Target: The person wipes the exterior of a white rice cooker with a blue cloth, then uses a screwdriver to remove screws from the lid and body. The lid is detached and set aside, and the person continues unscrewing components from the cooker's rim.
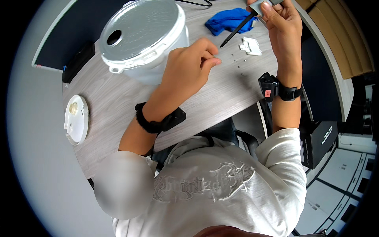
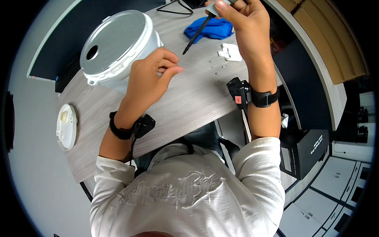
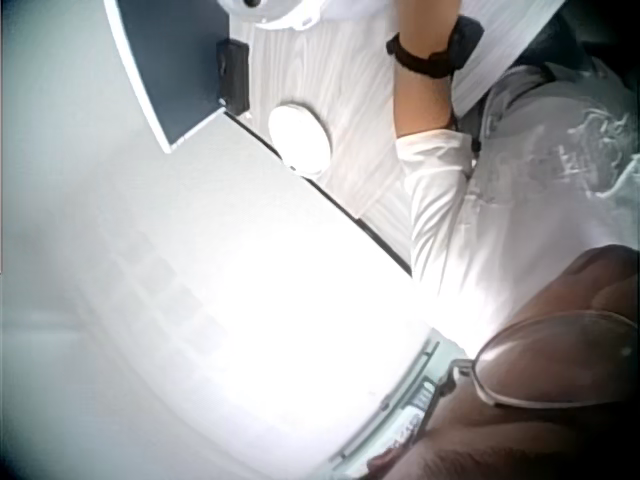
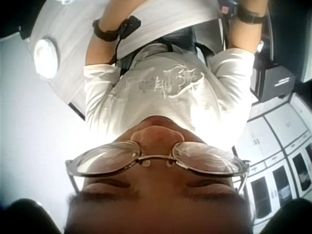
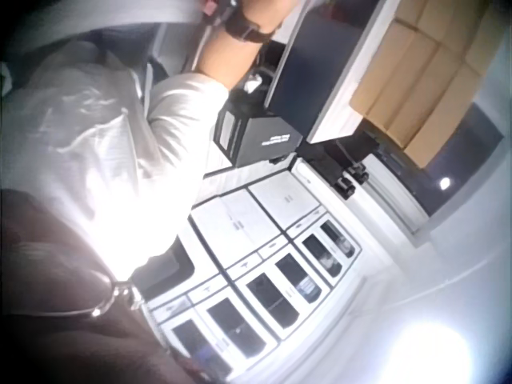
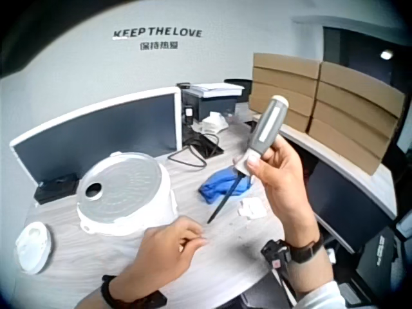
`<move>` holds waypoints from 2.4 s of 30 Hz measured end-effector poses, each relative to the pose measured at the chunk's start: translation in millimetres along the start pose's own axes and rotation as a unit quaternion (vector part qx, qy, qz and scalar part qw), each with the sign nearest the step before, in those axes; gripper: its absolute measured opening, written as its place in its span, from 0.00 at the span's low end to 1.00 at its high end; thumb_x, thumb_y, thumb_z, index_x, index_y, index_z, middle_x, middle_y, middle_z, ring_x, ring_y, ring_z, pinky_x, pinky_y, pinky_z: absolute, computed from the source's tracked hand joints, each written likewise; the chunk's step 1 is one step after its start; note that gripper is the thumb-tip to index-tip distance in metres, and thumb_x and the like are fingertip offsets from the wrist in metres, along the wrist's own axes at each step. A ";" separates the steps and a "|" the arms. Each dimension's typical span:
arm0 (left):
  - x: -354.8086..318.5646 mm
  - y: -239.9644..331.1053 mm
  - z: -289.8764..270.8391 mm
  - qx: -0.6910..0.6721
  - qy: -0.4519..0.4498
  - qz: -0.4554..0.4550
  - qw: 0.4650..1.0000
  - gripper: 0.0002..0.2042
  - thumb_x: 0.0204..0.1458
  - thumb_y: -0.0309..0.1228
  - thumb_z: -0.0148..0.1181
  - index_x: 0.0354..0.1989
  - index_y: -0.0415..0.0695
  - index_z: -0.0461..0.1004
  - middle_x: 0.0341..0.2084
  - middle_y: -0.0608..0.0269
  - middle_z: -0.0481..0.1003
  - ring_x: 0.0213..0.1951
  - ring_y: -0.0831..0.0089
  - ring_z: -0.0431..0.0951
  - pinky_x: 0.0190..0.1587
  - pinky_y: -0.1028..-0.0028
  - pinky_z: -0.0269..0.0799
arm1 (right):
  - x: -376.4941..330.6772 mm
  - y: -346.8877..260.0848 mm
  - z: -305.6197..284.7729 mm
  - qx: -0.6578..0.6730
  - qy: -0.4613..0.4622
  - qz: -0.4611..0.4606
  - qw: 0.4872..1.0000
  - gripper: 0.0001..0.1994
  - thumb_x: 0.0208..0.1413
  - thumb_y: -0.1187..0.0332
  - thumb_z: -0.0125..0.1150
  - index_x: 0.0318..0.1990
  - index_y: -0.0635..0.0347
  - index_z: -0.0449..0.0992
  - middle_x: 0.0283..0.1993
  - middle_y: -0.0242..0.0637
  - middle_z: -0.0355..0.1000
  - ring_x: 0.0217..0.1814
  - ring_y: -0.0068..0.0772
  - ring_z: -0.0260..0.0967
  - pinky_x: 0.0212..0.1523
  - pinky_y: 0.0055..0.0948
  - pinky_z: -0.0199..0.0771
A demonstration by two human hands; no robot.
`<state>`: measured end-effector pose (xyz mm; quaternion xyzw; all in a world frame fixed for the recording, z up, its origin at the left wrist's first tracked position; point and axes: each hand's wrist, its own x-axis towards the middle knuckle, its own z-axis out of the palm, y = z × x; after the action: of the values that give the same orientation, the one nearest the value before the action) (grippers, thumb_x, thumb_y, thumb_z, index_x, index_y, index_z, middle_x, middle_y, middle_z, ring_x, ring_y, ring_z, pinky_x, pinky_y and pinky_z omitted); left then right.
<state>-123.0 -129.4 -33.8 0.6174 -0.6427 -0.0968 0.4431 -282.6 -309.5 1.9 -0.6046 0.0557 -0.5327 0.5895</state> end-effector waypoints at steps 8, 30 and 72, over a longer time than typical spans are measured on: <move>21.3 -17.4 81.5 -0.004 -0.219 -0.054 0.974 0.06 0.49 0.26 0.70 0.30 0.37 0.80 0.25 0.54 0.82 0.26 0.68 0.82 0.32 0.73 0.76 | -37.7 20.3 -59.2 -0.041 0.079 0.077 0.993 0.20 0.54 0.83 0.65 0.54 0.62 0.70 0.41 0.29 0.76 0.41 0.19 0.74 0.43 0.21 0.75; 13.2 -29.9 146.4 0.048 -0.256 -0.055 0.964 0.06 0.46 0.33 0.72 0.29 0.46 0.84 0.27 0.61 0.79 0.28 0.62 0.79 0.33 0.66 0.73 | -56.8 32.5 -81.4 -0.019 0.089 0.122 0.988 0.20 0.55 0.84 0.63 0.54 0.62 0.70 0.42 0.30 0.77 0.41 0.19 0.75 0.43 0.20 0.75; -50.7 -61.7 -177.2 0.149 0.068 0.094 0.982 0.23 0.38 0.22 0.74 0.47 0.45 0.80 0.49 0.61 0.80 0.60 0.58 0.74 0.64 0.60 0.68 | -26.1 39.4 130.6 -0.090 -0.260 0.057 0.960 0.20 0.49 0.77 0.71 0.50 0.67 0.74 0.40 0.38 0.82 0.30 0.16 0.74 0.28 0.15 0.69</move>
<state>34.9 -23.3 6.2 0.6189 -0.6732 0.0843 0.3959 -178.9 -217.8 -9.3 -0.7685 -0.0169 -0.3156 0.5563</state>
